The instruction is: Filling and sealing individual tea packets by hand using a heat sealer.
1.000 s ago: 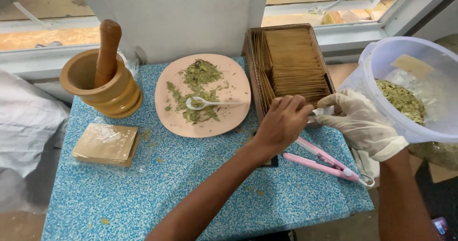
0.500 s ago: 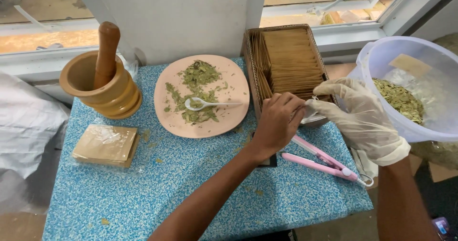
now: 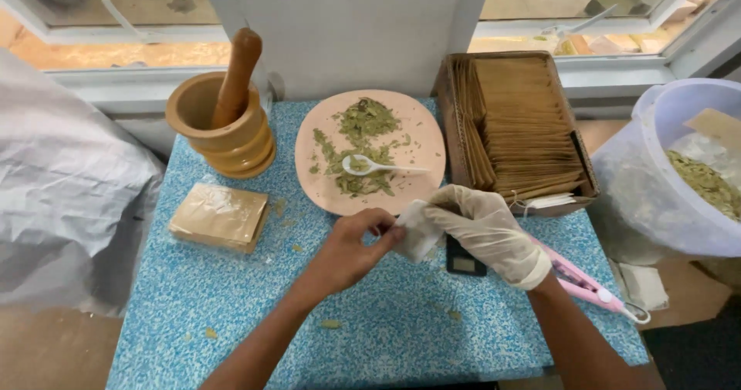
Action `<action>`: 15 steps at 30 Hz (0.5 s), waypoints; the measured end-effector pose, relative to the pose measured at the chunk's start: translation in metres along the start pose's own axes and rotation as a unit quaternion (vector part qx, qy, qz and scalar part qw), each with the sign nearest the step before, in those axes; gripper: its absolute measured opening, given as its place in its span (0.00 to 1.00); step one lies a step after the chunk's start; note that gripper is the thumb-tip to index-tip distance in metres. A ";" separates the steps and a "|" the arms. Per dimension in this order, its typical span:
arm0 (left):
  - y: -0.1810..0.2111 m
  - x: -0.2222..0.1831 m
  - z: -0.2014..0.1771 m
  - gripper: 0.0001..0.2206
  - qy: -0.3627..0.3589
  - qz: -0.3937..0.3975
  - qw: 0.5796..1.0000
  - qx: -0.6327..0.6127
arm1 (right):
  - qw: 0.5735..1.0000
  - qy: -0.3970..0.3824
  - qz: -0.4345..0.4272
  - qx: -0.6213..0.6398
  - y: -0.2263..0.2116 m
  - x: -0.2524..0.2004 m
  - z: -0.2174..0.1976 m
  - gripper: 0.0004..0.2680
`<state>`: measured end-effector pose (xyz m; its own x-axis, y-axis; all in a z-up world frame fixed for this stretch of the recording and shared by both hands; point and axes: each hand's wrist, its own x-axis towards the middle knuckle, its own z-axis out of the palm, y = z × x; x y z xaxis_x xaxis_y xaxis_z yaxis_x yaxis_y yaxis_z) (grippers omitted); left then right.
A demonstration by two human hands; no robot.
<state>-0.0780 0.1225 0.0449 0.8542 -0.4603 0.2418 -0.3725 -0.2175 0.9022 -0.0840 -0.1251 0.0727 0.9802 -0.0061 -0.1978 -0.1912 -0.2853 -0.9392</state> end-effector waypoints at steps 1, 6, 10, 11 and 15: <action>-0.002 -0.009 -0.009 0.05 0.004 -0.006 1.000 0.000 | 1.000 -0.007 0.003 -0.001 0.002 0.002 0.011 0.08; -0.007 -0.021 -0.029 0.22 -0.005 -0.042 0.999 -0.018 | 0.997 -0.059 0.044 0.024 -0.017 -0.001 0.046 0.06; -0.017 -0.019 -0.030 0.15 0.012 -0.019 1.000 -0.004 | 0.997 -0.062 0.027 0.027 -0.004 0.001 0.068 0.05; -0.020 -0.021 -0.028 0.11 0.026 -0.012 1.000 0.001 | 0.998 -0.056 0.013 0.029 -0.001 0.000 0.071 0.05; -0.038 -0.024 -0.022 0.07 0.068 -0.025 0.997 0.001 | 0.997 -0.040 -0.068 0.011 0.002 -0.007 0.067 0.09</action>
<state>-0.0763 0.1609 0.0127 0.9128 -0.3279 0.2433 -0.3293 -0.2389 0.9135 -0.0943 -0.0618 0.0534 0.9902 0.1079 -0.0882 -0.0579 -0.2570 -0.9647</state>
